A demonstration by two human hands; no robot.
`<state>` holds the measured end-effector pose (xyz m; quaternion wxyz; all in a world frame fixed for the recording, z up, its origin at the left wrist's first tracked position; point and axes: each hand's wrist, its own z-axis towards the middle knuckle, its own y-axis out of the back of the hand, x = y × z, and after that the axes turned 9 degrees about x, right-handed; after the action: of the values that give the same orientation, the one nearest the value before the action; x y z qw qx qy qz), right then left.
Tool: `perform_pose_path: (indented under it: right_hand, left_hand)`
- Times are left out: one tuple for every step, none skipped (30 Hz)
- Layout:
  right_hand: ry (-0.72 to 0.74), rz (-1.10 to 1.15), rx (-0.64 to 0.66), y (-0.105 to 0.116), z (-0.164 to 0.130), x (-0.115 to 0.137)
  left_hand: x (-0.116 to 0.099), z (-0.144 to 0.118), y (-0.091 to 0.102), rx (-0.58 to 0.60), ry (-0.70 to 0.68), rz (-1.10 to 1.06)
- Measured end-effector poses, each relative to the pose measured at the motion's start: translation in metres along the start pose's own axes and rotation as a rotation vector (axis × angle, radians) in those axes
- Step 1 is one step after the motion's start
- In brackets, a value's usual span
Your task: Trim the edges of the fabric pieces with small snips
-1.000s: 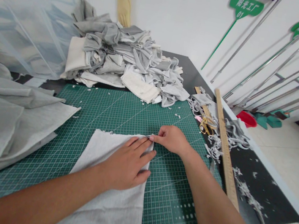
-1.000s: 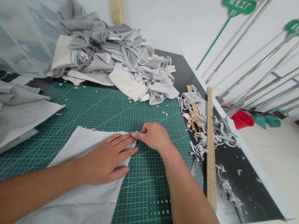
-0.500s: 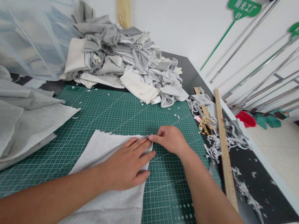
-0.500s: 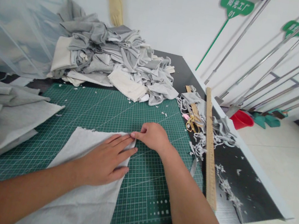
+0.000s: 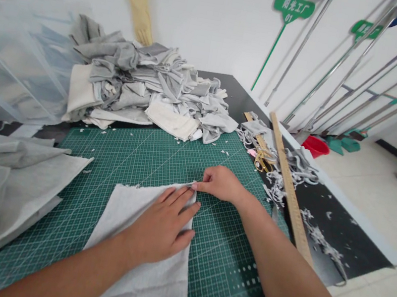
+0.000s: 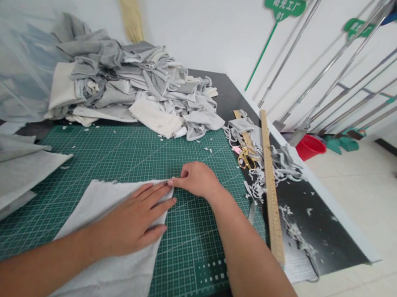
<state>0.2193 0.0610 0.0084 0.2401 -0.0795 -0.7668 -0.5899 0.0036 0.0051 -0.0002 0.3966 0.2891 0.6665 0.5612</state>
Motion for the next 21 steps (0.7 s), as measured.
perform_pose_path:
  right_hand:
    - [0.000, -0.006, -0.004, 0.0003, -0.0003, 0.0006]
    - [0.000, -0.012, -0.008, 0.0006, -0.0006, 0.0011]
    - [-0.001, -0.017, -0.013, 0.0009, -0.0010, 0.0016]
    - [-0.002, -0.022, -0.015, 0.0012, -0.0013, 0.0020]
    - [-0.004, -0.024, -0.015, 0.0015, -0.0017, 0.0023]
    - [-0.006, -0.026, -0.013, 0.0017, -0.0020, 0.0026]
    - [-0.007, -0.027, -0.010, 0.0019, -0.0023, 0.0029]
    - [-0.008, -0.029, -0.011, 0.0021, -0.0025, 0.0031]
    - [-0.009, -0.030, -0.011, 0.0022, -0.0027, 0.0034]
    - [-0.010, -0.030, -0.013, 0.0022, -0.0028, 0.0036]
    - [-0.013, -0.029, -0.014, 0.0022, -0.0030, 0.0038]
    - [-0.016, -0.028, -0.015, 0.0022, -0.0030, 0.0040]
    - [-0.019, -0.029, -0.015, 0.0020, -0.0030, 0.0041]
    - [-0.020, -0.032, -0.015, 0.0019, -0.0029, 0.0042]
    - [-0.022, -0.038, -0.018, 0.0017, -0.0028, 0.0042]
    - [-0.024, -0.045, -0.020, 0.0014, -0.0026, 0.0042]
    - [-0.024, -0.051, -0.022, 0.0011, -0.0024, 0.0043]
    - [-0.023, -0.055, -0.024, 0.0007, -0.0022, 0.0043]
    - [-0.021, -0.056, -0.022, 0.0003, -0.0021, 0.0044]
    - [-0.019, -0.056, -0.020, 0.0000, -0.0020, 0.0044]
    - [-0.019, -0.056, -0.017, -0.0004, -0.0020, 0.0045]
  left_hand:
    - [0.0001, 0.0000, -0.0003, 0.000, -0.002, 0.006]
    - [0.0002, -0.0001, -0.0005, 0.001, -0.005, 0.012]
    - [0.0004, -0.0001, -0.0009, 0.001, -0.008, 0.017]
    - [0.0006, -0.0002, -0.0012, 0.001, -0.013, 0.023]
    - [0.0008, -0.0002, -0.0015, -0.002, -0.017, 0.028]
    - [0.0011, -0.0002, -0.0019, -0.007, -0.019, 0.033]
    - [0.0013, -0.0001, -0.0022, -0.014, -0.020, 0.036]
    - [0.0015, -0.0001, -0.0024, -0.018, -0.021, 0.039]
    - [0.0015, 0.0000, -0.0025, -0.021, -0.022, 0.041]
    - [0.0015, 0.0000, -0.0025, -0.021, -0.023, 0.043]
    - [0.0013, 0.0000, -0.0024, -0.018, -0.025, 0.045]
    - [0.0010, -0.0001, -0.0022, -0.015, -0.026, 0.047]
    - [0.0007, -0.0002, -0.0019, -0.014, -0.026, 0.049]
    - [0.0005, -0.0003, -0.0016, -0.013, -0.024, 0.051]
    - [0.0003, -0.0005, -0.0013, -0.012, -0.022, 0.052]
    - [0.0002, -0.0006, -0.0011, -0.011, -0.022, 0.054]
    - [0.0002, -0.0006, -0.0010, -0.010, -0.022, 0.056]
    - [0.0002, -0.0006, -0.0010, -0.008, -0.023, 0.057]
    - [0.0004, -0.0006, -0.0011, -0.007, -0.024, 0.059]
    - [0.0006, -0.0005, -0.0013, -0.008, -0.026, 0.061]
    - [0.0008, -0.0004, -0.0016, -0.011, -0.027, 0.064]
